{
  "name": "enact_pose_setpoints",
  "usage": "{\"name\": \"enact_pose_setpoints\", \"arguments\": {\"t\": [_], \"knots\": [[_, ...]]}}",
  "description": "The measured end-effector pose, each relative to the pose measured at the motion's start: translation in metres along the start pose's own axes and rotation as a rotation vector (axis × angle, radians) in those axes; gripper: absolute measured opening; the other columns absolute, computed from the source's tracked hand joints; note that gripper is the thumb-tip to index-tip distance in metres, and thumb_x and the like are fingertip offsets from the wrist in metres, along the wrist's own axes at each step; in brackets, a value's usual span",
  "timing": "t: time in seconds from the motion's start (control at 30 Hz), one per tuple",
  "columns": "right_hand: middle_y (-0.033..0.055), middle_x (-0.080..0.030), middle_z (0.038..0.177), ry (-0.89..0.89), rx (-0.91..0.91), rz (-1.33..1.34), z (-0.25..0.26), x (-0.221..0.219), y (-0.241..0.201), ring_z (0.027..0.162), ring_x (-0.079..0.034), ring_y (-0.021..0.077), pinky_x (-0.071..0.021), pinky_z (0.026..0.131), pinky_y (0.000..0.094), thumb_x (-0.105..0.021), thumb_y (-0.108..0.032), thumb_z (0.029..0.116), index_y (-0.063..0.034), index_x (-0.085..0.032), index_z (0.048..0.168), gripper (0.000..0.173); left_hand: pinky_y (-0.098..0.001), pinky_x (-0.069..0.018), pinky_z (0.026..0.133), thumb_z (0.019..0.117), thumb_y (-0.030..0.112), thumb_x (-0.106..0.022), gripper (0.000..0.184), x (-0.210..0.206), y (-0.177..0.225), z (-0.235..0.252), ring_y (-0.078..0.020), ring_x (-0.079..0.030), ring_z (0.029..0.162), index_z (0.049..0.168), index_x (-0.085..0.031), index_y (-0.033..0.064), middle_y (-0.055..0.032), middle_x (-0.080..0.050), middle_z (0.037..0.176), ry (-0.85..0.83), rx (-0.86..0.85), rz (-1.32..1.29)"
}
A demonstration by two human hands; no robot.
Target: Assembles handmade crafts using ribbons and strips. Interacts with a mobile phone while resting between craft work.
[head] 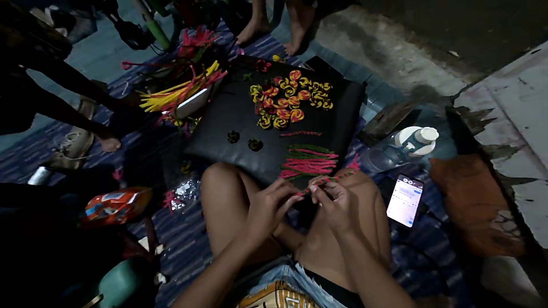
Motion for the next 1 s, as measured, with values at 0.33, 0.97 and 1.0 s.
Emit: {"name": "enact_pose_setpoints", "arguments": {"t": [0.33, 0.97, 1.0], "knots": [[-0.0108, -0.068, 0.100, -0.182, 0.472, -0.028, 0.001, 0.004, 0.000, 0.088, -0.064, -0.0056, -0.0558, 0.075, 0.0122, -0.067, -0.011, 0.0943, -0.0146, -0.069, 0.098, 0.006, -0.0091, -0.0440, 0.046, 0.1068, 0.012, -0.045, 0.028, -0.010, 0.008, -0.009, 0.0077, -0.051, 0.049, 0.095, -0.071, 0.0102, 0.0107, -0.069, 0.078, -0.190, 0.652, -0.958], [-0.0080, -0.066, 0.075, -0.044, -0.013, 0.149, 0.009, 0.006, 0.009, 0.057, -0.053, -0.0046, -0.0462, 0.054, 0.0113, -0.053, 0.002, 0.0931, -0.0075, -0.068, 0.085, 0.019, -0.0245, -0.0541, 0.063, 0.0980, 0.028, -0.069, 0.026, 0.003, 0.006, -0.008, -0.0165, -0.068, 0.073, 0.107, -0.074, 0.0041, -0.0124, -0.073, 0.095, 0.270, -0.284, 0.425], [-0.0078, -0.065, 0.074, -0.038, -0.039, 0.160, 0.008, 0.005, 0.009, 0.056, -0.053, -0.0044, -0.0457, 0.054, 0.0115, -0.053, 0.002, 0.0935, -0.0072, -0.068, 0.084, 0.020, -0.0243, -0.0543, 0.064, 0.0983, 0.026, -0.068, 0.023, 0.001, 0.008, -0.007, -0.0162, -0.069, 0.073, 0.104, -0.075, 0.0052, -0.0109, -0.073, 0.092, 0.280, -0.320, 0.459]]}}
Point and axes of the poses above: each hand's wrist, its own z-axis towards the middle knuckle, its own x-axis out of the back of the hand, y = z × x, the point moved 4 cm from there along z, towards the middle knuckle
